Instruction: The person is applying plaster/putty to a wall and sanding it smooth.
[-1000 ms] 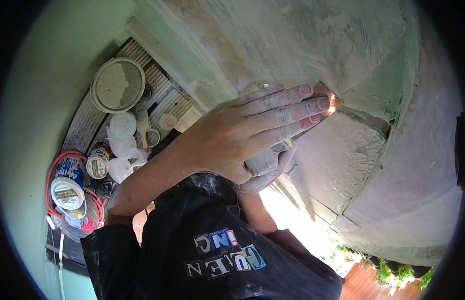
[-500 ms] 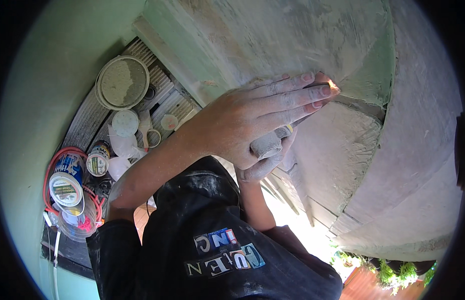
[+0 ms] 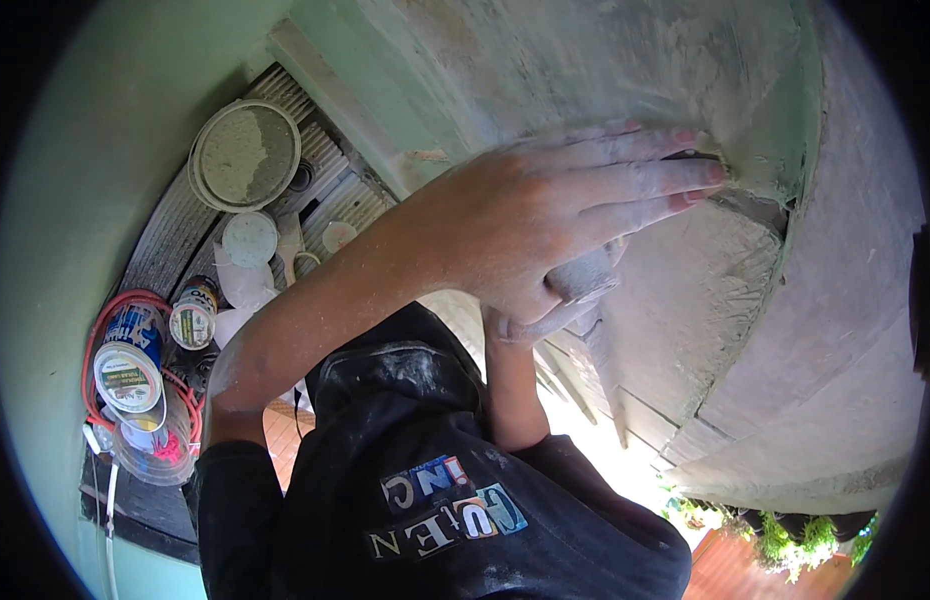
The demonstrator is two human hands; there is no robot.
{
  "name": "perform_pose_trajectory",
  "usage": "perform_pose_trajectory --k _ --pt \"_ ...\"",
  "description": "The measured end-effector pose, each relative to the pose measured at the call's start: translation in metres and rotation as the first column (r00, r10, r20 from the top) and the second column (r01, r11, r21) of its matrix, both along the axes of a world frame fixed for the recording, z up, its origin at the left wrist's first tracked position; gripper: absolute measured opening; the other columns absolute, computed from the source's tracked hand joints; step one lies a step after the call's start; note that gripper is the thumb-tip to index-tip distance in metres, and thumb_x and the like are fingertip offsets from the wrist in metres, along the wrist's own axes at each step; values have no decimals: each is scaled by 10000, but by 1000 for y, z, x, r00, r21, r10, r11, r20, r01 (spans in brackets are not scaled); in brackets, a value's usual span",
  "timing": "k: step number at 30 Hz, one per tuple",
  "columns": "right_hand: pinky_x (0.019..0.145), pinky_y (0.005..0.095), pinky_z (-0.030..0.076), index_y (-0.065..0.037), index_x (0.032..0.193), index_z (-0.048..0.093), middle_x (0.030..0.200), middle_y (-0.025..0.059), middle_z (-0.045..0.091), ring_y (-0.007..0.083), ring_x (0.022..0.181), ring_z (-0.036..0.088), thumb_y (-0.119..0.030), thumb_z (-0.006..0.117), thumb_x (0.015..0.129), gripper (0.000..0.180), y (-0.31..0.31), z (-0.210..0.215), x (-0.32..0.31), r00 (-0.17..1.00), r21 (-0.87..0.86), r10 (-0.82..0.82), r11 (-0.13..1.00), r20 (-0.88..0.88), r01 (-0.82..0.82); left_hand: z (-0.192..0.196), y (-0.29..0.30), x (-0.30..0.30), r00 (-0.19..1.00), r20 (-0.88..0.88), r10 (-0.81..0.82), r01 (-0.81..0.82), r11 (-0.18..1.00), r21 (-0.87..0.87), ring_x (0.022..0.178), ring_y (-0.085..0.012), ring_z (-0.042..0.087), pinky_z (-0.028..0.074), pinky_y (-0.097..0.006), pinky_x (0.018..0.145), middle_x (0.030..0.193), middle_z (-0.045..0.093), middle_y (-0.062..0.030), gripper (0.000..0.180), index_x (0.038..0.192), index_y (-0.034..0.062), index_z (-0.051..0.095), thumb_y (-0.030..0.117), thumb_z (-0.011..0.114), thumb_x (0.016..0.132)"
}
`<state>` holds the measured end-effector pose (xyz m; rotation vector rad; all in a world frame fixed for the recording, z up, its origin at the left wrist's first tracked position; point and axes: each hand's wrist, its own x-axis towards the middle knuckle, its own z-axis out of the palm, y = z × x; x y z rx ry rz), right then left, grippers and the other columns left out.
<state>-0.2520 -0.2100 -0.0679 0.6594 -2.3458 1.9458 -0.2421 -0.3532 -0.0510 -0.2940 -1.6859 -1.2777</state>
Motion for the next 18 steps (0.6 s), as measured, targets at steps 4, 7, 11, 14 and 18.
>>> perform_pose_trajectory --k 4,7,11,14,18 --pt "1044 346 418 -59 1522 292 1410 96 452 198 1236 506 -170 405 1038 509 3 -2 -9 999 -112 -54 992 10 54 19 -5 -6 993 -113 28 -25 999 29 1385 -361 457 445 -445 1091 1454 533 -127 744 1319 -8 605 69 732 590" --pt "1053 359 411 -47 1525 291 1423 112 443 207 1242 505 -186 391 1043 511 3 13 4 994 -157 104 983 35 -98 13 1 1 998 -60 30 -29 999 26 1386 -358 456 439 -452 1093 1439 547 -121 741 1331 14 605 65 738 604" --pt "1035 367 417 -8 1511 305 1407 137 463 223 1227 516 -234 408 1028 543 12 11 8 998 93 -20 995 -65 26 7 12 12 999 31 -31 31 999 28 1411 -347 423 398 -465 1123 1478 507 -125 772 1377 34 568 71 748 627" --pt "1002 366 433 45 1482 341 1338 172 528 247 1183 548 -292 421 1008 587 25 22 3 990 218 -30 974 -139 60 -3 24 12 993 79 -89 83 993 80 1439 -344 380 343 -475 1159 1528 445 -131 816 1426 44 514 74 755 647" --pt "939 349 466 97 1451 380 1225 193 597 237 1081 599 -256 478 984 594 37 49 -1 987 261 -29 963 -158 70 -5 43 6 996 64 -60 54 994 90 1483 -333 291 301 -438 1191 1592 330 -143 907 1460 -7 434 138 752 623"
